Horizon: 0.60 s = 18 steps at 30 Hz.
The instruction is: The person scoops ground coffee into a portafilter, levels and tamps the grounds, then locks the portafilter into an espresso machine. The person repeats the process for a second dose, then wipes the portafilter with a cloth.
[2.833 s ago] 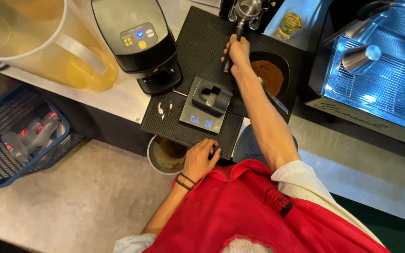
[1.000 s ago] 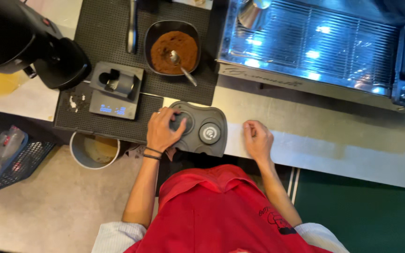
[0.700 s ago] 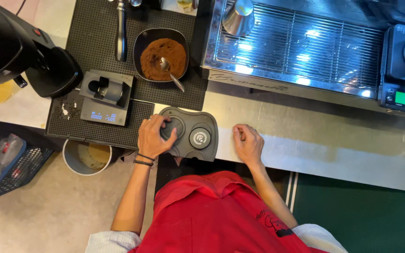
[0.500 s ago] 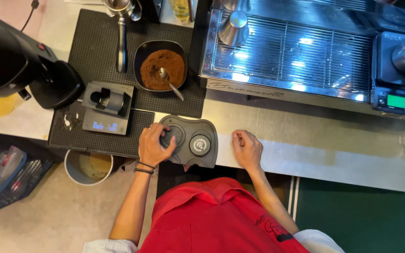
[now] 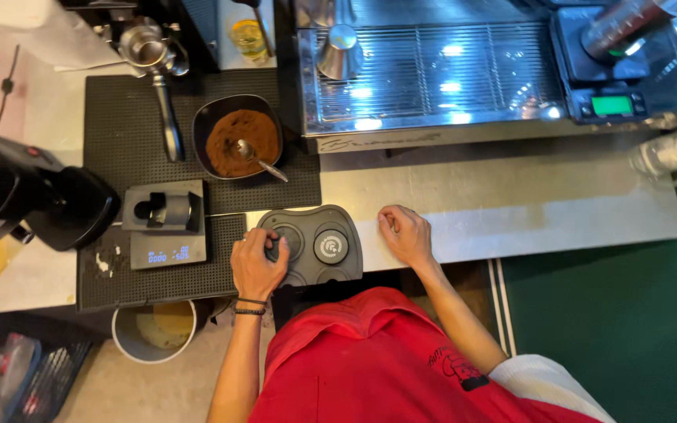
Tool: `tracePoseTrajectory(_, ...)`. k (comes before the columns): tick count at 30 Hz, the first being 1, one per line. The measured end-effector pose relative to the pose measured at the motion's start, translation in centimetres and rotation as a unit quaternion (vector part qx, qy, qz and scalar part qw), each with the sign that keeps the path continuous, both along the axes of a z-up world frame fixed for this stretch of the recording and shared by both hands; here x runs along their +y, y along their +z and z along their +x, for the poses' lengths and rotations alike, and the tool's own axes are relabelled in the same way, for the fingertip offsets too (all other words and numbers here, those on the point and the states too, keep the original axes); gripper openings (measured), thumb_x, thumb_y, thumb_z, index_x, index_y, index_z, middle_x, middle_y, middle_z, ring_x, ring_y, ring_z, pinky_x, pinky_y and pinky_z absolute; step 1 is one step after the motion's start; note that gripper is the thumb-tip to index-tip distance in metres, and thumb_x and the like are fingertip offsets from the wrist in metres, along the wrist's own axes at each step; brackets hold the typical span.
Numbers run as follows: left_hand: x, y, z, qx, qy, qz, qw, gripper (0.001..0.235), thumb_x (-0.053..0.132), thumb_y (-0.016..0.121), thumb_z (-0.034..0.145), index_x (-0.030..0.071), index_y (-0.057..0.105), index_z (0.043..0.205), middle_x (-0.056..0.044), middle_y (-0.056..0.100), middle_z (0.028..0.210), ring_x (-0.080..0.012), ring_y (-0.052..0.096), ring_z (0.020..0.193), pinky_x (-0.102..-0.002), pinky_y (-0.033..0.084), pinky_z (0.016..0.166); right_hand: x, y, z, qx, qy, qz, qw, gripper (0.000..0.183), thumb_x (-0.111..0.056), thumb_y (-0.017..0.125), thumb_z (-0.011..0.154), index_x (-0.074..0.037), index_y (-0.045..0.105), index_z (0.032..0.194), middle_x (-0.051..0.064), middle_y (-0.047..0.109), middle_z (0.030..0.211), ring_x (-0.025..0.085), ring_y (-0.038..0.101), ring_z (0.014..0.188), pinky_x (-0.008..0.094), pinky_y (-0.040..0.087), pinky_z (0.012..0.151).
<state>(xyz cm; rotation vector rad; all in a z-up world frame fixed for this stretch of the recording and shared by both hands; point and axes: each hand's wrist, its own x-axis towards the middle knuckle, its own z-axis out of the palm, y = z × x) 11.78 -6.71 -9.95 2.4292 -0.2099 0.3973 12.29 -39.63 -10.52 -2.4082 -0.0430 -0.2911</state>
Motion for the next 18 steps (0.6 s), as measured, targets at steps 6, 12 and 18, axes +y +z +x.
tracePoseTrajectory(6,-0.4,-0.2,0.0,-0.024,-0.006,0.024,0.999,0.015,0.028,0.072,0.092,0.017,0.066,0.084,-0.002,0.059,0.07,-0.0267,0.067,0.073,-0.038,0.05,0.072,-0.2,0.0,-0.2,-0.011,0.004,0.008,1.0,0.005,-0.022,0.071,0.097,-0.019,0.071,0.093,0.004,0.064,0.067,0.029,0.065,0.065,0.043,0.055,0.064)
tracePoseTrajectory(12,-1.4,-0.3,0.1,-0.045,-0.023,-0.007,0.999,0.016,0.025,0.073,0.094,0.017,0.066,0.083,-0.001,0.059,0.068,-0.0268,0.066,0.072,-0.038,0.051,0.07,-0.2,0.3,-0.5,-0.022,0.01,0.012,1.0,0.003,-0.02,0.072,0.095,-0.019,0.071,0.094,0.004,0.065,0.068,0.029,0.066,0.066,0.043,0.055,0.065)
tracePoseTrajectory(18,-6.5,1.7,-0.5,-0.05,-0.07,-0.047,0.995,0.012,0.019,0.072,0.095,0.015,0.066,0.085,-0.004,0.06,0.069,-0.0303,0.066,0.074,-0.038,0.052,0.071,-0.8,0.3,-0.8,-0.018,0.031,0.033,0.999,0.002,-0.018,0.07,0.096,-0.017,0.072,0.096,0.005,0.065,0.068,0.029,0.066,0.066,0.042,0.056,0.065)
